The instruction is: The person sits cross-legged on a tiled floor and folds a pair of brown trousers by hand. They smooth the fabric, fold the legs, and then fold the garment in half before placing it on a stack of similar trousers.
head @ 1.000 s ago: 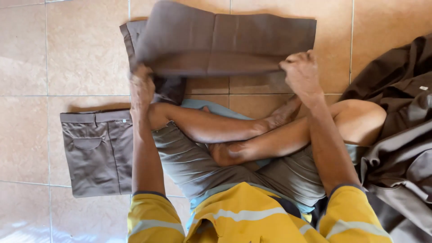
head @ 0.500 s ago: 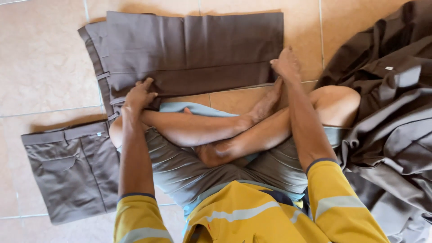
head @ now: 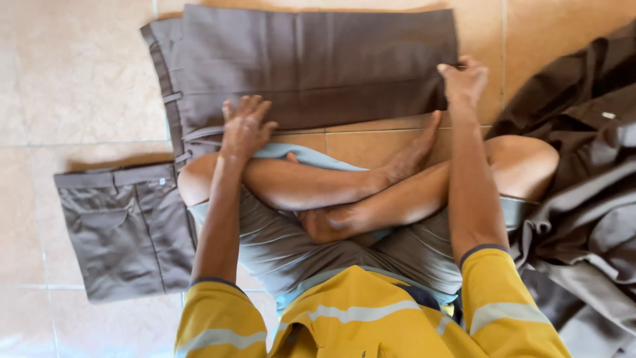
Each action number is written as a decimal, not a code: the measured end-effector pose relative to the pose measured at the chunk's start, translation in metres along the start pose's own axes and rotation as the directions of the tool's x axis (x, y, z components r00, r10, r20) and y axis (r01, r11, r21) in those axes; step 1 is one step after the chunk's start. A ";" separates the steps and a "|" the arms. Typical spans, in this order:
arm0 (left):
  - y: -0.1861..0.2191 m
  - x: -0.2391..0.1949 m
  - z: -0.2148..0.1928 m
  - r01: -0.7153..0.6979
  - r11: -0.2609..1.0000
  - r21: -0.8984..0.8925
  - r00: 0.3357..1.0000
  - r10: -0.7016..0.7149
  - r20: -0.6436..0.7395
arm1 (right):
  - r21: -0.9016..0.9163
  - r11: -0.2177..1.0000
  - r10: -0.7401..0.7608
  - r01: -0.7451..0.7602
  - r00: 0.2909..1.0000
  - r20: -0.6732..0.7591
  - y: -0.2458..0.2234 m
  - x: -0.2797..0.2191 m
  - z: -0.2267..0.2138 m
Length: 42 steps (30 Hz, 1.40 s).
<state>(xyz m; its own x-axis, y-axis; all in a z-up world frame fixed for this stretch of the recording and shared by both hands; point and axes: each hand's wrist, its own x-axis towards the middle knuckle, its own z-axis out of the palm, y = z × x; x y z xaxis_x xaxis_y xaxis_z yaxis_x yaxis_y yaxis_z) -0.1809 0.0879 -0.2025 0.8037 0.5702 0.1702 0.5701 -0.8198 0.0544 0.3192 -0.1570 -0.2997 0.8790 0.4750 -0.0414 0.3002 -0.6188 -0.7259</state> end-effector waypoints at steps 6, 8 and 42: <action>-0.028 -0.003 0.064 -0.011 0.989 0.148 0.910 -0.051 0.411 | -0.067 0.998 -0.014 0.019 0.998 0.064 -0.037 -0.034 -0.012; -0.045 0.003 0.093 0.159 0.963 0.219 0.933 -0.219 0.286 | 0.007 0.990 0.132 -0.139 0.956 0.263 -0.068 -0.049 -0.019; -0.005 0.016 0.018 0.258 0.966 -0.009 0.908 -0.245 -0.339 | 0.062 0.908 0.409 -0.415 0.908 0.087 0.015 0.001 0.003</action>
